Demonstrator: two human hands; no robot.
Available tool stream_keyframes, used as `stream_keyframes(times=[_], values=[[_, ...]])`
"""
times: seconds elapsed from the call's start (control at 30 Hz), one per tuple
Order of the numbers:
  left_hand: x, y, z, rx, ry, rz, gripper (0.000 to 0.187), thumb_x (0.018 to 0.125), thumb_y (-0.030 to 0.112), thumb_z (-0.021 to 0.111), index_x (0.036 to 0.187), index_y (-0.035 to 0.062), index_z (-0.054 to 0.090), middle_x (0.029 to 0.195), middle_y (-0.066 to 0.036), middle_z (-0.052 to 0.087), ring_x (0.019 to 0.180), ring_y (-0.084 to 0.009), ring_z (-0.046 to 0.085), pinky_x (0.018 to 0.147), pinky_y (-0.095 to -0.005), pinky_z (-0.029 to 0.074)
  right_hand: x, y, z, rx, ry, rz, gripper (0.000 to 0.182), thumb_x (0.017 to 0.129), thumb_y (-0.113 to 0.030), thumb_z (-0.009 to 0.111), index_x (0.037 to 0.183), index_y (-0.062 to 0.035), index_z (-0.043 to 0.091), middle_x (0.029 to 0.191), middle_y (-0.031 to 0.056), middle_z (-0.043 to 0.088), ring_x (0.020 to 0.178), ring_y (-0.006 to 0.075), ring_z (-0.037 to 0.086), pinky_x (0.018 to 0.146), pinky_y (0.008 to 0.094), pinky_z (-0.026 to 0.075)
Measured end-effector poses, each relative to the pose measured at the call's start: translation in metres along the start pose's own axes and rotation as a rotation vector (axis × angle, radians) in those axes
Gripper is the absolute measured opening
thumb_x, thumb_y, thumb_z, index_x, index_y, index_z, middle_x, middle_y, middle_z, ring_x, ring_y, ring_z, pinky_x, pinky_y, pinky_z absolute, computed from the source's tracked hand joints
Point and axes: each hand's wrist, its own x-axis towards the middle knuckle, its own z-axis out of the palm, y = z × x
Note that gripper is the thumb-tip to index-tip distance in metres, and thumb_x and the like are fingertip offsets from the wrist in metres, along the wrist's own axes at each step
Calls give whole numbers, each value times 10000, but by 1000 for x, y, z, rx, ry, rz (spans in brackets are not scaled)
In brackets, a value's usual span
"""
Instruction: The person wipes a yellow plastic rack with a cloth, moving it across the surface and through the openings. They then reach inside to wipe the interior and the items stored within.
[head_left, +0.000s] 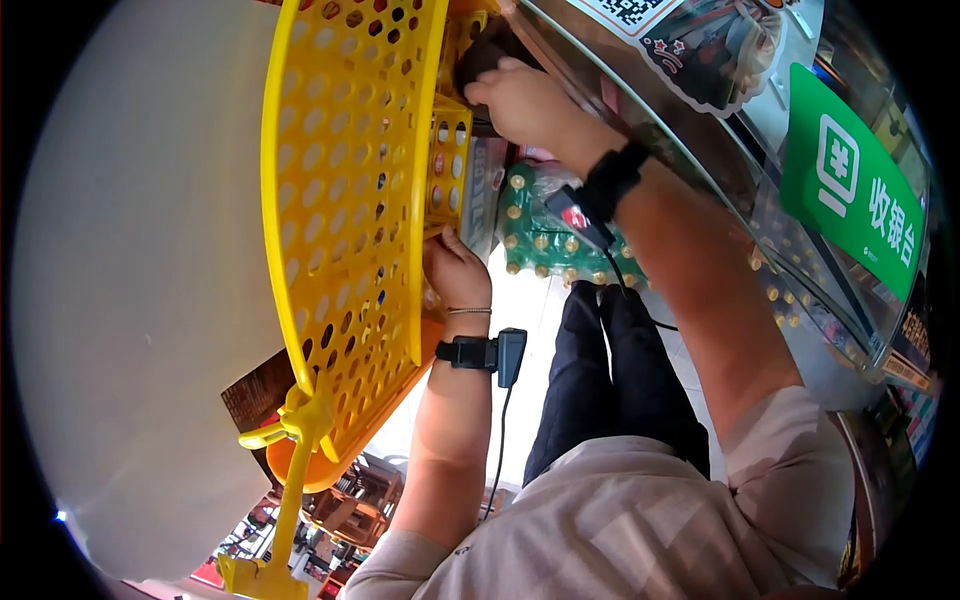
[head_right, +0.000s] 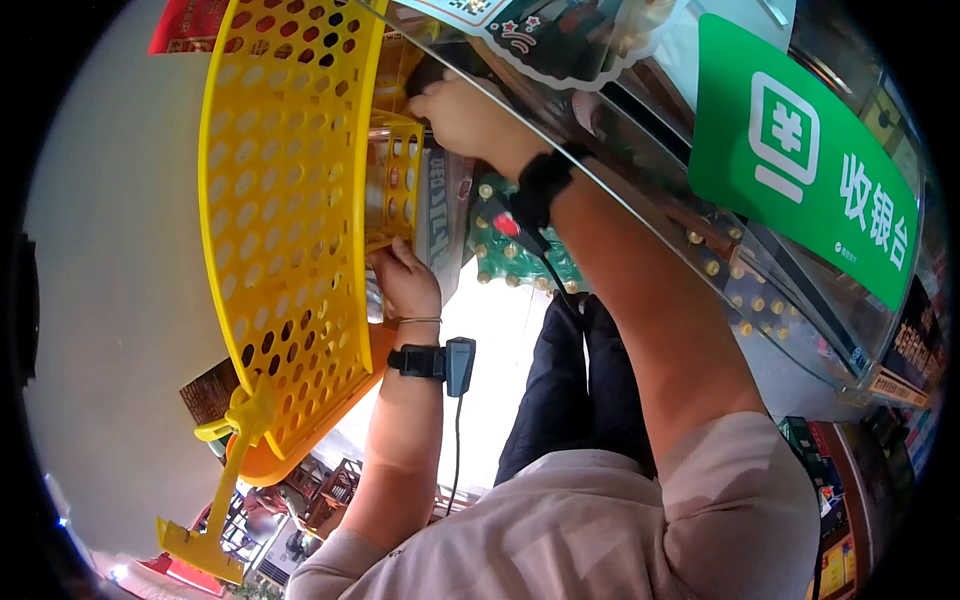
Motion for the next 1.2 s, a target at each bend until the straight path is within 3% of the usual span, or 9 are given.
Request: stream_keyframes(times=[0.13,0.23,0.33,0.47,0.53,0.6,0.8,1.03,1.2], values=[[1,-2,2,-8,21,30,354,1018,250,439,1158,-74,410,1072,-308,577,999,-457,572,846,-449,460,-41,21,22,398,-159,507,219,850,-43,494,1015,-58,638,929,99,658,824,255,630,745,324,517],[0,-1,0,-1,4,26,358,1018,249,439,1159,-79,411,1059,-307,579,988,-459,573,844,-450,461,-67,38,25,1341,19,847,249,882,-33,446,1068,-30,611,956,56,659,803,186,638,728,300,521],[0,-2,2,0,21,25,355,1016,238,438,1158,-86,415,1061,-312,574,998,-463,567,853,-451,457,-67,31,32,1355,214,735,260,896,-40,476,1129,-33,591,970,28,640,836,136,621,740,277,514],[1,-1,3,-24,32,41,353,1016,219,436,1175,-95,414,1086,-318,558,1014,-464,556,868,-449,449,-35,-3,29,909,374,426,285,918,-83,576,1196,-18,569,1102,91,637,1003,191,621,853,281,490],[1,1,1,-24,-4,-5,353,1015,211,437,1187,-96,410,1105,-320,547,1028,-460,548,879,-446,444,-18,-4,20,495,385,153,299,884,-57,584,1181,-58,621,1259,125,592,1053,324,596,893,315,488],[0,1,0,0,-17,-15,353,1015,211,437,1190,-95,411,1109,-315,545,1028,-456,548,883,-444,442,-11,-1,29,102,121,56,374,838,-23,566,1205,-68,621,1288,98,585,1019,311,578,870,343,504],[-1,-3,3,-5,1,-1,354,1018,227,437,1173,-91,416,1077,-309,557,1009,-452,557,890,-438,441,16,6,34,-8,71,272,385,836,-45,528,1207,-72,625,1339,59,551,1005,267,563,876,333,499],[-1,-5,3,32,-28,-40,382,1025,261,424,1194,-81,393,1113,-321,552,1034,-450,557,899,-435,439,62,25,53,-237,178,221,382,812,-133,553,1179,-118,658,1249,2,595,1231,242,430,1011,427,334],[-2,-1,2,46,-3,-20,389,1028,274,415,1194,-77,401,1119,-317,563,1049,-451,557,893,-444,442,42,13,31,-239,-23,22,353,779,-110,575,1113,-92,689,1290,-5,586,1181,213,470,943,379,388]])
